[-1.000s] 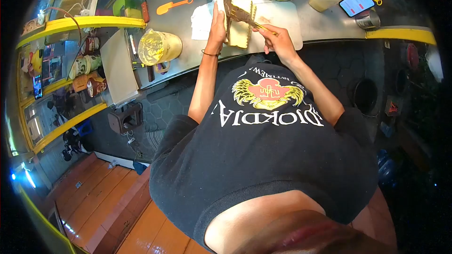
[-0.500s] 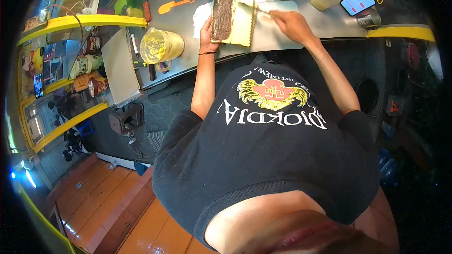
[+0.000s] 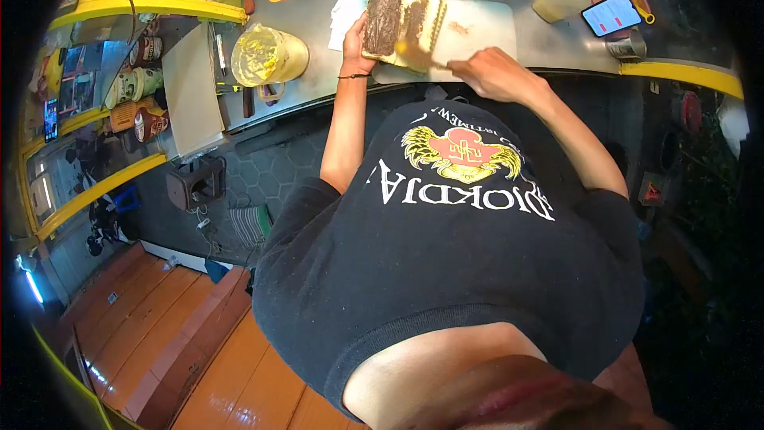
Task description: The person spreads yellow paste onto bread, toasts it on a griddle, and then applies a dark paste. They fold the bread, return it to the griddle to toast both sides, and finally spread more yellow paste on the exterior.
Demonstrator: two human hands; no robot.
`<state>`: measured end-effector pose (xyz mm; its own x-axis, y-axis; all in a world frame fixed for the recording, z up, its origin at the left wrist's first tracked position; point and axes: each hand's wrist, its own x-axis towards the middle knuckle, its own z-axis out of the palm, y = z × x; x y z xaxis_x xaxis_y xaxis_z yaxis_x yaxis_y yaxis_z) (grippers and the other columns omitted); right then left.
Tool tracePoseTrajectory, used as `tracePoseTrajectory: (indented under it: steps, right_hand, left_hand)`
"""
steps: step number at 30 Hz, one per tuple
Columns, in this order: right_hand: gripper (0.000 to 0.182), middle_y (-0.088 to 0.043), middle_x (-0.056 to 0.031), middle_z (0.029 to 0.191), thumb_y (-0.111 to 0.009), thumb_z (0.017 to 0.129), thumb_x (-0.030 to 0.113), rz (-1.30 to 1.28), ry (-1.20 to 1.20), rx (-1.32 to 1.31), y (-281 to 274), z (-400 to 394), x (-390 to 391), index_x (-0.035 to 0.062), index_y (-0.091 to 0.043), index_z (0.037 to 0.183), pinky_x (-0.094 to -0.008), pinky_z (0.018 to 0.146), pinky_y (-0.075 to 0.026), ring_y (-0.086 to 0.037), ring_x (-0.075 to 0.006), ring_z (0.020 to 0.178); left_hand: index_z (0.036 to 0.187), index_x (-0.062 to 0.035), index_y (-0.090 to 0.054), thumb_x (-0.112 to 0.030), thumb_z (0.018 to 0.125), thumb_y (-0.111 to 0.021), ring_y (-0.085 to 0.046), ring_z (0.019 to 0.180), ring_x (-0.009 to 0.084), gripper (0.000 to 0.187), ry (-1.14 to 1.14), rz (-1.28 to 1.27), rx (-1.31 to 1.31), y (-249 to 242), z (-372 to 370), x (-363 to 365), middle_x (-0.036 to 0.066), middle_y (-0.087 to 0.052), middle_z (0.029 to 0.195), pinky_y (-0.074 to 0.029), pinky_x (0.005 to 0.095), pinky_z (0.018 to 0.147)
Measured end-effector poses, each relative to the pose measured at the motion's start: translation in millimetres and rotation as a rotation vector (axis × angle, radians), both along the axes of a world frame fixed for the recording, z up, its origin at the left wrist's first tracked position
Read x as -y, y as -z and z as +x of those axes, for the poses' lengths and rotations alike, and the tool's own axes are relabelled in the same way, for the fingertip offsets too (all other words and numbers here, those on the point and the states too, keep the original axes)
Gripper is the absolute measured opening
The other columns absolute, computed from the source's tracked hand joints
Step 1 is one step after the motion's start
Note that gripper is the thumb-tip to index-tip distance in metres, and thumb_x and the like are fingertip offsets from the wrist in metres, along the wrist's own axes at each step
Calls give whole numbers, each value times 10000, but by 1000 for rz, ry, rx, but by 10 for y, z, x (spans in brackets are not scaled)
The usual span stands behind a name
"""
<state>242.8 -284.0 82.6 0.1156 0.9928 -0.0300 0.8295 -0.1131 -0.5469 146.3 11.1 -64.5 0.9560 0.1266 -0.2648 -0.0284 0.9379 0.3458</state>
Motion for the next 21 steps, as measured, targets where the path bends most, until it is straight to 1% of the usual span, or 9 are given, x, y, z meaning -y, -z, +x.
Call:
tracePoseTrajectory:
  steps: [4, 5, 8, 9, 12, 17, 18, 20, 21]
  right_hand:
    - [250, -645, -167, 756, -571, 942, 196, 179, 200, -329, 140, 314, 118, -1, -656, 1071, -409, 603, -475, -609, -246, 589]
    - [283, -611, -92, 730, -563, 963, 237, 173, 277, -332, 275, 479, 96, 1, -660, 1086, -337, 537, -454, -529, -134, 563]
    - [294, -579, -34, 702, -559, 969, 254, 271, 512, -387, 512, 690, -56, 8, -665, 1093, -285, 477, -420, -485, -95, 544]
    - [309, -571, -5, 686, -564, 971, 273, 129, 501, -529, 591, 729, -60, 15, -668, 1103, -253, 452, -400, -465, -66, 530]
    - [295, -536, -51, 637, -557, 966, 232, -96, 397, -652, 303, 446, 8, -18, -645, 1095, -302, 577, -410, -466, -118, 607]
    - [280, -642, -109, 752, -551, 970, 218, -10, 313, -558, 181, 291, 191, -19, -647, 1084, -318, 672, -454, -532, -133, 706]
    - [280, -642, -109, 752, -551, 970, 218, -9, 318, -560, 267, 350, 171, -19, -647, 1084, -318, 672, -454, -532, -133, 706]
    - [306, -523, 27, 646, -564, 978, 270, 249, 470, -510, 366, 472, 96, 20, -661, 1126, -250, 472, -367, -422, -49, 527]
    - [274, -604, -57, 647, -552, 969, 237, 323, 447, -327, 355, 571, 50, 34, -654, 1122, -313, 495, -420, -517, -146, 495]
  left_hand:
    - [1318, 9, -495, -232, 1019, -345, -615, 1121, 292, 413, -55, 69, -35, -161, -36, 98, 171, -610, 1251, -495, 445, 987]
    - [1341, -6, -476, -235, 1018, -349, -605, 1133, 282, 416, -55, 111, -47, -154, -36, 91, 161, -596, 1270, -489, 431, 992]
    - [1359, -20, -460, -235, 1016, -354, -600, 1136, 268, 418, -58, 179, -44, -235, -20, 126, 148, -581, 1290, -486, 410, 992]
    - [1354, -19, -463, -233, 1015, -356, -605, 1126, 263, 415, -73, 205, -32, -263, -19, 142, 145, -581, 1291, -490, 404, 986]
    - [1333, -17, -479, -223, 1016, -349, -609, 1114, 261, 400, -81, 211, -77, -256, -6, 144, 142, -589, 1277, -493, 401, 979]
    - [1330, -11, -492, -226, 1017, -346, -601, 1140, 278, 408, -58, 162, -47, -154, -11, 76, 152, -596, 1274, -488, 426, 998]
    - [1329, -12, -494, -223, 1018, -344, -601, 1141, 277, 405, -25, 153, -15, -153, -21, 55, 153, -597, 1272, -489, 426, 998]
    - [1337, -12, -485, -221, 1017, -345, -598, 1146, 276, 407, 7, 151, 14, -164, 5, 0, 153, -591, 1280, -488, 424, 1000]
    - [1346, -12, -476, -219, 1017, -346, -596, 1151, 274, 409, 33, 149, 40, -171, 17, -17, 154, -585, 1288, -488, 423, 1002]
